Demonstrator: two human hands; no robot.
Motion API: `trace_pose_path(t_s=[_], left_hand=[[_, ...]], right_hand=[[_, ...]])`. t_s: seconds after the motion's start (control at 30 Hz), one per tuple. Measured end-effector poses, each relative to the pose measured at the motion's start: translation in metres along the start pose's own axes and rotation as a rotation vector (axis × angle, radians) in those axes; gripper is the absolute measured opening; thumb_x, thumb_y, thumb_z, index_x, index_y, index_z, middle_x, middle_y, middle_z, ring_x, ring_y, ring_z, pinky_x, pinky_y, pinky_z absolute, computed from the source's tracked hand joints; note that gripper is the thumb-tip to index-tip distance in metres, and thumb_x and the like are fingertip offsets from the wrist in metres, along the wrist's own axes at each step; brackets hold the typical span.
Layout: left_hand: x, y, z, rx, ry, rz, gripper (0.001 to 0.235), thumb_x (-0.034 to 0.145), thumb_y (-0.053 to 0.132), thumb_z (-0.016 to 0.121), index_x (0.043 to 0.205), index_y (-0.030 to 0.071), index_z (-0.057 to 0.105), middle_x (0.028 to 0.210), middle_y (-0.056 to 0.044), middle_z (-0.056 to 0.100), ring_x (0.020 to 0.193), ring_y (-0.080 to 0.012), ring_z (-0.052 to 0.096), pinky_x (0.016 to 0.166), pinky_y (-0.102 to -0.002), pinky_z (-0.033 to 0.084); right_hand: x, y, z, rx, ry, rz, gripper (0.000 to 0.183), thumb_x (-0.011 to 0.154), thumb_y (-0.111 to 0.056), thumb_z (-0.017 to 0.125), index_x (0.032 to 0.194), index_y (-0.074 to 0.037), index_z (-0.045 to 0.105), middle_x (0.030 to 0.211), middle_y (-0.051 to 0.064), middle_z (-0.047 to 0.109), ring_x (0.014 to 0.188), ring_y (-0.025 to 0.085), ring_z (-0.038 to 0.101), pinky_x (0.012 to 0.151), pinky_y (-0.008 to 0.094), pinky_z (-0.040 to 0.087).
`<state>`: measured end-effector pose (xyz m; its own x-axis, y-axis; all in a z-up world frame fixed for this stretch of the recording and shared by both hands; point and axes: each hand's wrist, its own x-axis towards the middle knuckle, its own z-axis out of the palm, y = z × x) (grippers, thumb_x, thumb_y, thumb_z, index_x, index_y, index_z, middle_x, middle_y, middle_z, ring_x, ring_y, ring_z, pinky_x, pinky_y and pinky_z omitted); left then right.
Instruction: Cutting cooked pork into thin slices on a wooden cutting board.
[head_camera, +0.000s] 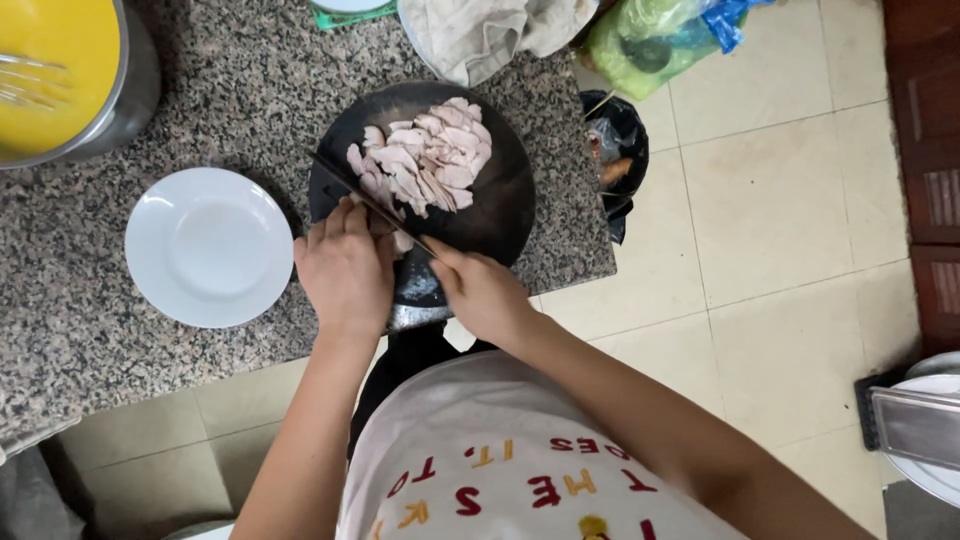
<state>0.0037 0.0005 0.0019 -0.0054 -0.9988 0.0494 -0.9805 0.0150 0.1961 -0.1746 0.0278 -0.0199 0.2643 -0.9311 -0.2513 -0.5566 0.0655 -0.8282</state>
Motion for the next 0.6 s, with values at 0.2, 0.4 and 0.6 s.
trace_pose_path(t_s=[0.2,0.4,0.6], left_hand=[[-0.006,-0.004,0.007,-0.052,0.053,-0.020,0.057,0.081,0.025,0.079,0.130,-0.001,0.066,0.131,-0.014,0.069,0.111,-0.0318,0.066,0.094,-0.045,0.046],[0.000,0.004,-0.012,-0.068,0.010,-0.059,0.053,0.076,0.021,0.080,0.125,0.001,0.069,0.126,-0.013,0.068,0.117,-0.0377,0.052,0.100,-0.048,0.037],[-0.001,0.005,0.004,0.079,-0.016,-0.090,0.034,0.075,0.018,0.079,0.105,0.001,0.073,0.124,-0.012,0.066,0.122,-0.0360,0.052,0.103,-0.050,0.040]], right_hand=[[0.003,0.003,0.003,-0.051,0.030,-0.026,0.040,0.104,-0.027,0.055,0.142,-0.016,0.059,0.090,0.023,0.071,0.084,0.041,0.069,0.074,0.048,0.054],[-0.032,-0.011,-0.039,-0.038,-0.069,0.126,0.039,0.104,-0.027,0.056,0.143,-0.021,0.060,0.088,0.021,0.071,0.079,0.037,0.069,0.071,0.043,0.054],[-0.065,-0.038,-0.056,-0.087,-0.038,0.060,0.042,0.102,-0.025,0.056,0.144,-0.020,0.058,0.091,0.018,0.070,0.079,0.033,0.069,0.069,0.042,0.053]])
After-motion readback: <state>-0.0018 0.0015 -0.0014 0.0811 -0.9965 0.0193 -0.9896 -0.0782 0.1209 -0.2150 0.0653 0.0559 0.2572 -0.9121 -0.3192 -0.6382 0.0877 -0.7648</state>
